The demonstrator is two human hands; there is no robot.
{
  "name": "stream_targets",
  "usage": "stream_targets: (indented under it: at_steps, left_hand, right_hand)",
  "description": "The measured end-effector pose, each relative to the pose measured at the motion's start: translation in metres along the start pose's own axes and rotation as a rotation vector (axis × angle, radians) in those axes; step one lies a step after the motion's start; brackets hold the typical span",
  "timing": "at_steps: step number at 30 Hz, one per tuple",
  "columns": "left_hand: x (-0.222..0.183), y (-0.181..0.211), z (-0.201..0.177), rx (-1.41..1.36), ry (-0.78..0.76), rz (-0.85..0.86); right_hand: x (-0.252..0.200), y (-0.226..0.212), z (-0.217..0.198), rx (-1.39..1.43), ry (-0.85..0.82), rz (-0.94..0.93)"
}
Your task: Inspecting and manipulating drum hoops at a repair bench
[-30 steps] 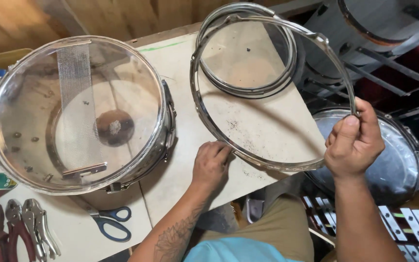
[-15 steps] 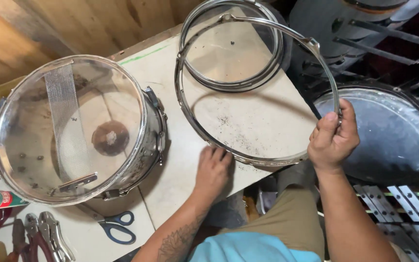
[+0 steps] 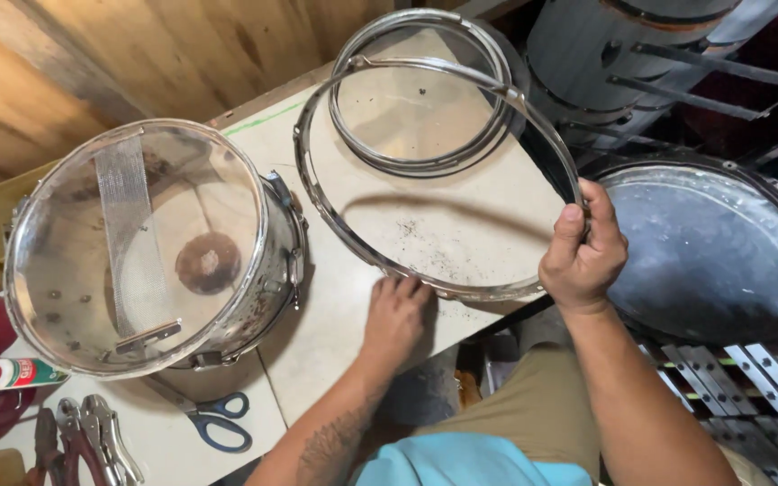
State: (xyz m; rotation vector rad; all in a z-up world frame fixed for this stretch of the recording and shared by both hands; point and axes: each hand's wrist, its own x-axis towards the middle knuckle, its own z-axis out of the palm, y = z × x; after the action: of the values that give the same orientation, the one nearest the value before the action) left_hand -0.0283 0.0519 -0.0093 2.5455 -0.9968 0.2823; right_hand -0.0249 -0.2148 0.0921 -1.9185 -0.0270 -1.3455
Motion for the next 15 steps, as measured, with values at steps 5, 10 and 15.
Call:
stream_targets:
  at_steps: [5, 10, 15]
  left_hand:
    - [0.012, -0.025, -0.027, 0.150, 0.006, -0.078]
    - [0.001, -0.004, 0.015, 0.048, 0.026, -0.023]
    - [0.006, -0.027, -0.021, 0.143, -0.002, -0.079]
  right_hand:
    - [-0.003, -0.001, 0.004, 0.002, 0.037, -0.029]
    - [-0.019, 0.013, 0.001, 0.013, 0.032, -0.037]
    - [-0.022, 0.009, 0.001, 0.027, 0.040, -0.043]
